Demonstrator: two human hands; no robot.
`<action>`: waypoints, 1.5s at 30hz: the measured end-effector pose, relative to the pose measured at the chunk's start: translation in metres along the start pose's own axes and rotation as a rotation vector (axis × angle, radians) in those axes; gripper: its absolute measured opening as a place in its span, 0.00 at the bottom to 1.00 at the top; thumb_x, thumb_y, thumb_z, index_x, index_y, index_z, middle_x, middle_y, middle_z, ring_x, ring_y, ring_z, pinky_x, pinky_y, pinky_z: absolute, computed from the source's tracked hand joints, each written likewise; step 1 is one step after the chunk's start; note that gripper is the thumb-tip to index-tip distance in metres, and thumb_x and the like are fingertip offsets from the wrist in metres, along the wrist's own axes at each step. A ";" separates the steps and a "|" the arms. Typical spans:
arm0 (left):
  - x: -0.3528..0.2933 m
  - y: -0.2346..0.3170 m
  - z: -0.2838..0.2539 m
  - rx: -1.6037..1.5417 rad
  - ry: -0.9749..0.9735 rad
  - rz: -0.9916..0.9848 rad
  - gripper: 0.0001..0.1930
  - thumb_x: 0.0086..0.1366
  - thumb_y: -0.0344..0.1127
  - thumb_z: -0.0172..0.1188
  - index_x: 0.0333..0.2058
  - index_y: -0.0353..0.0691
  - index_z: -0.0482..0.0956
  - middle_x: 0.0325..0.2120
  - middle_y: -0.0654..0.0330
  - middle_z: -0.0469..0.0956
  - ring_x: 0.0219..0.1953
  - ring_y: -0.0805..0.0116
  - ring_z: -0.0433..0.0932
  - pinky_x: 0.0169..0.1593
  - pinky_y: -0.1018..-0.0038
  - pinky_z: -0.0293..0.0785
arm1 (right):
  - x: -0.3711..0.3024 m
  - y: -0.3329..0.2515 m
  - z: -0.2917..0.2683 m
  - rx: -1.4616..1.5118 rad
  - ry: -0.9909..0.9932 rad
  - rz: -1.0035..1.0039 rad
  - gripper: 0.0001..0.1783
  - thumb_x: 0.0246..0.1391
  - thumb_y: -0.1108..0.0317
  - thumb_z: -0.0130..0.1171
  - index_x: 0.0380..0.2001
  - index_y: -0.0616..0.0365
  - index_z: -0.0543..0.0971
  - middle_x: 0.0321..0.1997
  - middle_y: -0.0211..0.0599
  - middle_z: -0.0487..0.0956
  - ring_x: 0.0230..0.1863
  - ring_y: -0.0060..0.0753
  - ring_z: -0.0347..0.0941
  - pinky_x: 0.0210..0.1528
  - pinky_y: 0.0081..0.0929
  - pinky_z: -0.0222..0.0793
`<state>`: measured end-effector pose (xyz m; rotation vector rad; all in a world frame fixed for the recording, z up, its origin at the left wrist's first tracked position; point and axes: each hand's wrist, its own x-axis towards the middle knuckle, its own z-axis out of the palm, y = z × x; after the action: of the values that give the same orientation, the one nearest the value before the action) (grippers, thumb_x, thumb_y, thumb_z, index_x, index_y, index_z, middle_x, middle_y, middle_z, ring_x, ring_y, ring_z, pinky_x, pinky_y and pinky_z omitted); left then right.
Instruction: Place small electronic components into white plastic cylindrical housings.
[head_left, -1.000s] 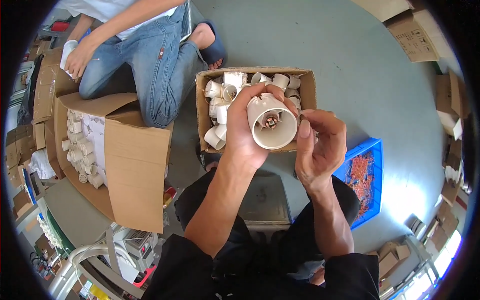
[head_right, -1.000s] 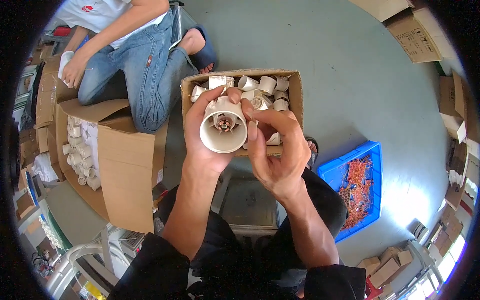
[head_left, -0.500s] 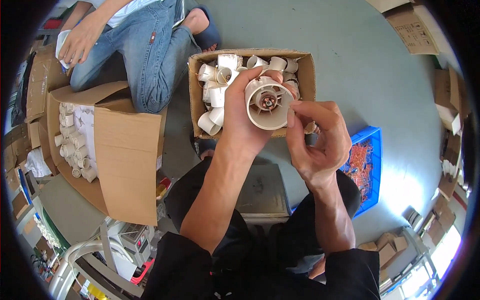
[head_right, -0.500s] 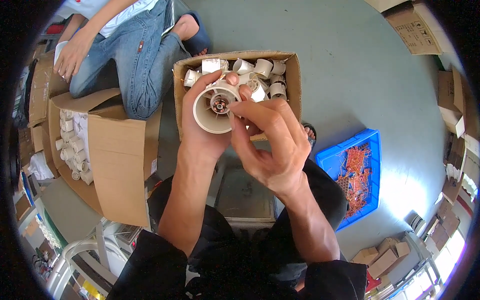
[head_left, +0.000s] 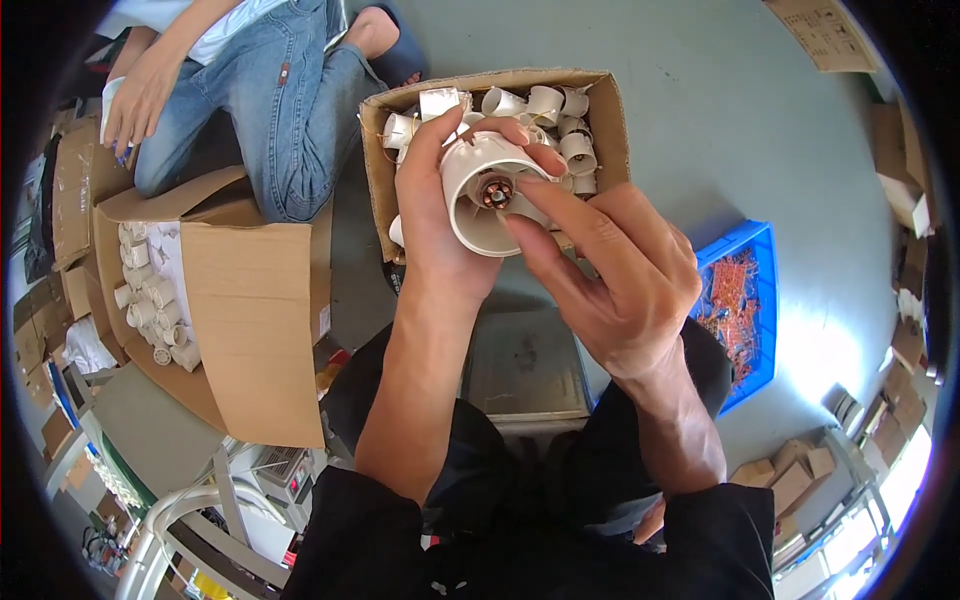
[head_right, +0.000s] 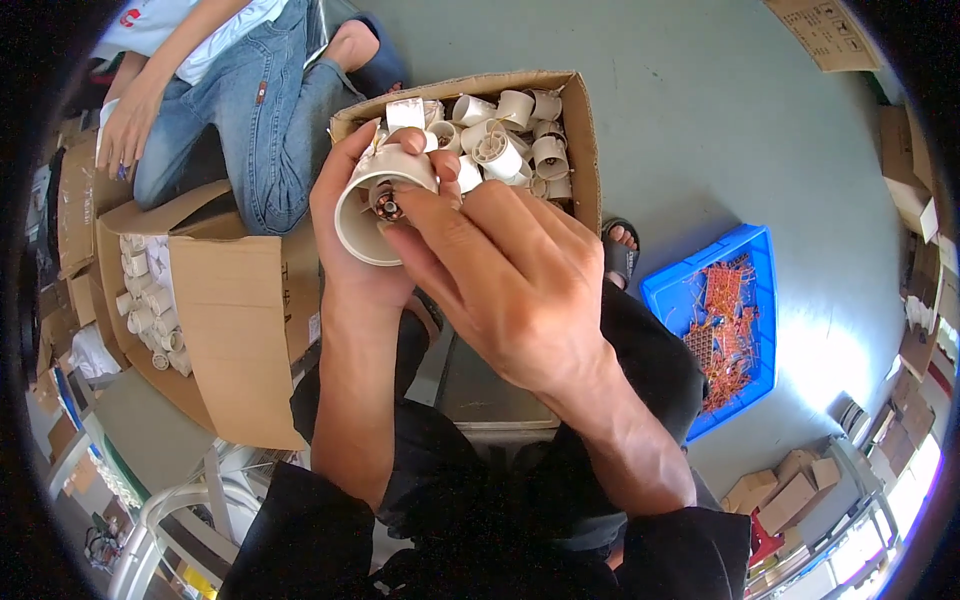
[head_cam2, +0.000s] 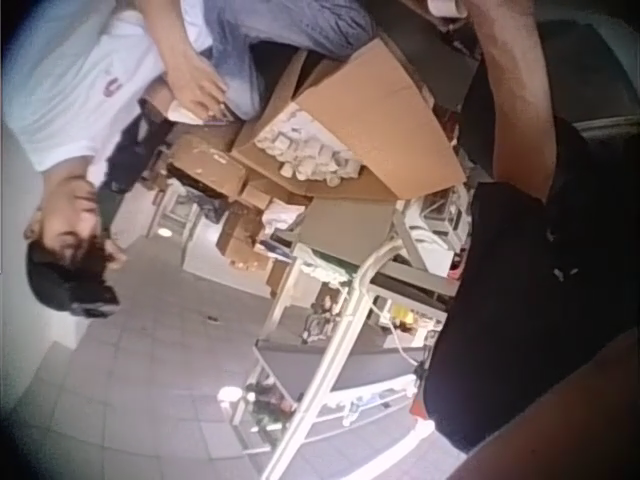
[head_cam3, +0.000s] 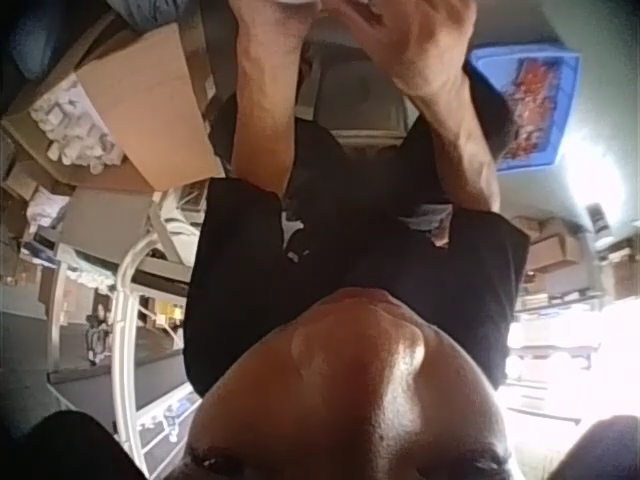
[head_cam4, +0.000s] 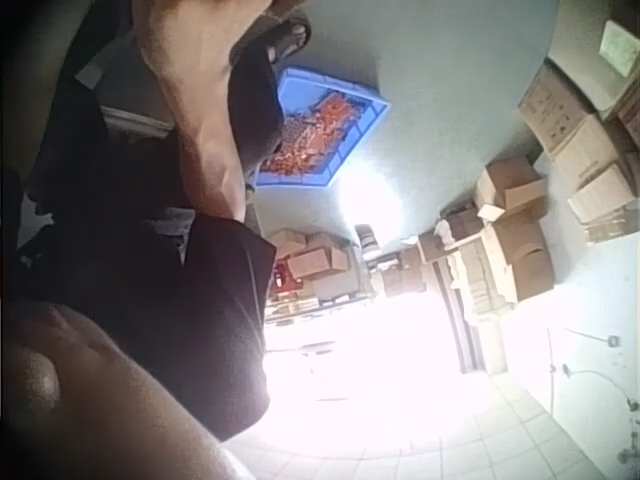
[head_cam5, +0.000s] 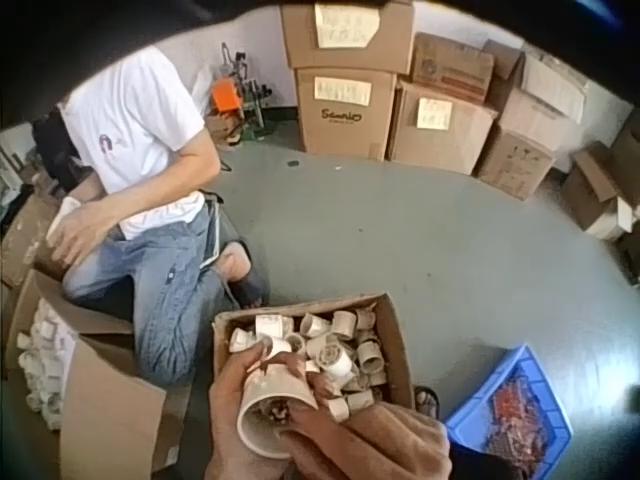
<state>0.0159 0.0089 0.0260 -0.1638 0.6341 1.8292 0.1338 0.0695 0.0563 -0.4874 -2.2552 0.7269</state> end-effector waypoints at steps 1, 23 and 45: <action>-0.001 0.000 -0.001 -0.039 0.009 -0.013 0.22 0.62 0.49 0.39 0.28 0.38 0.76 0.26 0.46 0.78 0.31 0.58 0.77 0.37 0.68 0.72 | -0.001 0.000 0.002 0.004 0.002 0.007 0.18 0.33 0.76 0.71 0.34 0.59 0.81 0.20 0.30 0.72 0.16 0.22 0.65 0.17 0.20 0.61; 0.004 -0.023 -0.012 0.052 0.075 -0.078 0.22 0.63 0.45 0.34 0.29 0.36 0.75 0.25 0.48 0.79 0.31 0.59 0.77 0.39 0.69 0.73 | -0.009 -0.006 -0.011 -0.107 -0.256 0.349 0.10 0.43 0.68 0.65 0.31 0.58 0.80 0.24 0.36 0.73 0.24 0.38 0.72 0.26 0.29 0.67; 0.002 -0.043 -0.049 -0.041 0.423 -0.146 0.17 0.65 0.44 0.39 0.37 0.41 0.75 0.32 0.57 0.77 0.37 0.62 0.75 0.44 0.68 0.69 | -0.021 0.017 0.008 -0.117 -0.329 0.462 0.06 0.46 0.69 0.58 0.28 0.58 0.80 0.26 0.41 0.75 0.30 0.45 0.75 0.29 0.37 0.70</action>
<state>0.0455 -0.0046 -0.0309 -0.6204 0.8534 1.6762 0.1447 0.0684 0.0306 -1.0332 -2.5284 0.9638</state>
